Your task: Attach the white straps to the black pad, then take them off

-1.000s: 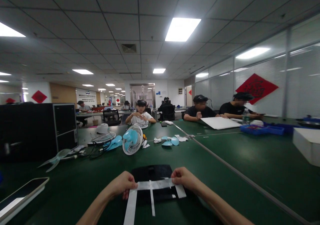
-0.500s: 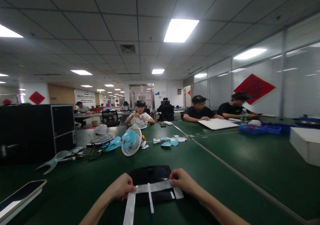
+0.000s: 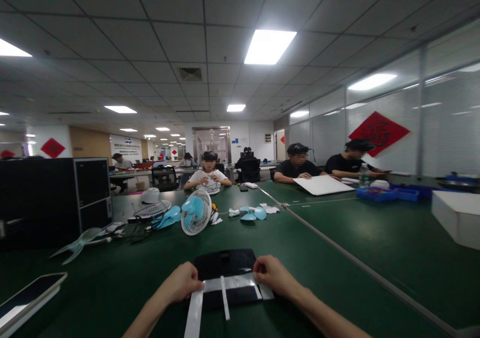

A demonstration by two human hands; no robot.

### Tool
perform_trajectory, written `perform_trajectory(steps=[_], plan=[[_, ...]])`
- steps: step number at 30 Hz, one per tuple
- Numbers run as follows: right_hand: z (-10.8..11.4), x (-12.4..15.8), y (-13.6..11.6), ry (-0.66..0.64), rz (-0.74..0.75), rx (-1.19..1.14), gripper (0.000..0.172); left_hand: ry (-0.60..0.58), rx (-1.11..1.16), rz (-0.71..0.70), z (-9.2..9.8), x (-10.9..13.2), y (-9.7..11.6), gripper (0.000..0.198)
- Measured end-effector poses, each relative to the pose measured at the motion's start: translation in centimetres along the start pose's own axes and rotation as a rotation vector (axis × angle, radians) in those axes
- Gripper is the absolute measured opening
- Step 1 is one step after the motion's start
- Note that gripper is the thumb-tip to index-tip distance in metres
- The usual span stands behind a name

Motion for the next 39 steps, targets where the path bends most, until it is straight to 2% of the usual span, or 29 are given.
perform_trajectory(steps=[6, 8, 13, 15, 19, 23, 26, 29, 32, 37, 39], plan=[[0.0, 0.1, -0.1, 0.025, -0.003, 0.029, 0.017, 0.043, -0.109, -0.005, 0.6, 0.6, 0.7, 0.013], [0.0, 0.1, -0.2, 0.034, -0.001, 0.053, 0.016, 0.064, -0.154, -0.064, 0.6, 0.9, 1.6, 0.012], [-0.1, 0.0, -0.1, 0.036, 0.004, 0.060, 0.016, -0.029, -0.241, -0.444, -1.1, 2.4, 5.5, 0.044], [-0.1, 0.0, 0.0, 0.031, 0.006, 0.057, 0.016, -0.066, -0.271, -0.462, -1.8, 2.7, 6.1, 0.051], [0.3, 0.2, -0.7, 0.045, -0.001, 0.104, 0.016, -0.084, -0.285, -0.463, -2.2, 2.6, 6.2, 0.051], [0.6, 1.9, -4.6, 0.157, 0.187, 0.249, 0.015, -0.084, -0.260, -0.494, -2.0, 2.2, 5.9, 0.052], [-1.5, 3.4, -7.7, 0.017, 0.354, 0.335, 0.021, -0.077, -0.247, -0.505, -2.0, 2.2, 6.0, 0.049], [-4.0, 4.7, -9.6, -0.121, 0.488, 0.474, 0.027, -0.058, -0.242, -0.513, -2.0, 2.2, 6.3, 0.042], [-5.6, 5.2, -10.4, -0.141, 0.604, 0.598, 0.029, -0.048, -0.247, -0.525, -2.2, 2.0, 6.1, 0.040], [-7.3, 4.8, -10.1, -0.072, 0.730, 0.755, 0.010, -0.041, -0.266, -0.536, -2.4, 1.3, 5.3, 0.043], [-7.6, 4.5, -10.0, -0.037, 0.760, 0.769, 0.010, -0.039, -0.279, -0.532, -2.4, 1.2, 5.3, 0.043]])
Point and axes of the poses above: each hand's wrist, its own x-axis away from the middle knuckle, its own z-axis out of the back of the hand, y = z × x, the point moved 6 cm from there along -x, towards the middle knuckle, and after that the axes turned 8 degrees about -y, right-handed, at the moved point
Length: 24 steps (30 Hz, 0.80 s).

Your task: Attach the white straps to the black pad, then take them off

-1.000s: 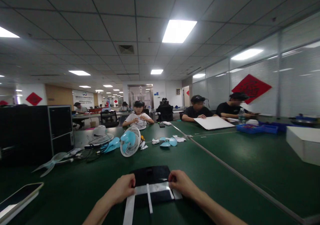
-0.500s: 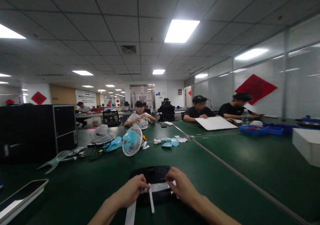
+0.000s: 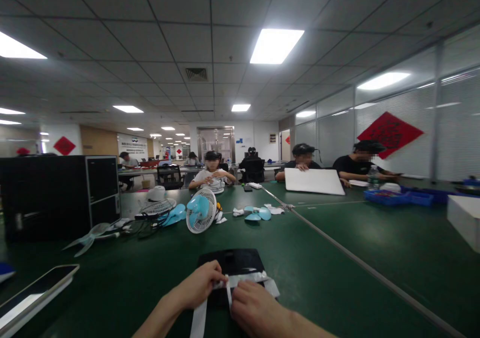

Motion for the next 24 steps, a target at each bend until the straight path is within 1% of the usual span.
perform_trajectory(steps=[4, 8, 11, 13, 16, 18, 20, 24], plan=[[-0.3, -0.2, 0.0, 0.042, 0.031, -0.018, 0.012, -0.006, 0.000, 0.013, 0.2, 0.1, 0.4, 0.044], [-0.3, -0.1, -0.1, 0.016, 0.056, -0.092, 0.012, -0.010, 0.000, 0.005, 0.2, 0.2, 0.5, 0.041], [0.3, 0.0, -0.1, -0.013, 0.060, -0.174, 0.011, -0.001, -0.004, -0.002, 0.1, 0.2, 0.3, 0.038], [1.1, 0.0, 0.2, -0.028, 0.014, -0.238, 0.013, 0.001, -0.007, -0.009, 0.1, 0.2, 0.2, 0.038], [2.1, -0.2, 1.3, -0.033, -0.141, -0.304, 0.020, -0.012, -0.006, -0.016, 0.1, 0.2, 0.4, 0.040], [2.2, -0.5, 2.0, -0.047, -0.218, -0.322, 0.024, -0.019, 0.002, -0.012, 0.1, 0.3, 0.4, 0.042], [1.7, -0.9, 2.3, -0.076, -0.240, -0.323, 0.025, -0.019, 0.010, -0.003, 0.2, 0.3, 0.5, 0.043], [0.6, -1.1, 2.0, -0.109, -0.220, -0.299, 0.027, -0.012, 0.006, -0.007, 0.1, 0.3, 0.4, 0.046]])
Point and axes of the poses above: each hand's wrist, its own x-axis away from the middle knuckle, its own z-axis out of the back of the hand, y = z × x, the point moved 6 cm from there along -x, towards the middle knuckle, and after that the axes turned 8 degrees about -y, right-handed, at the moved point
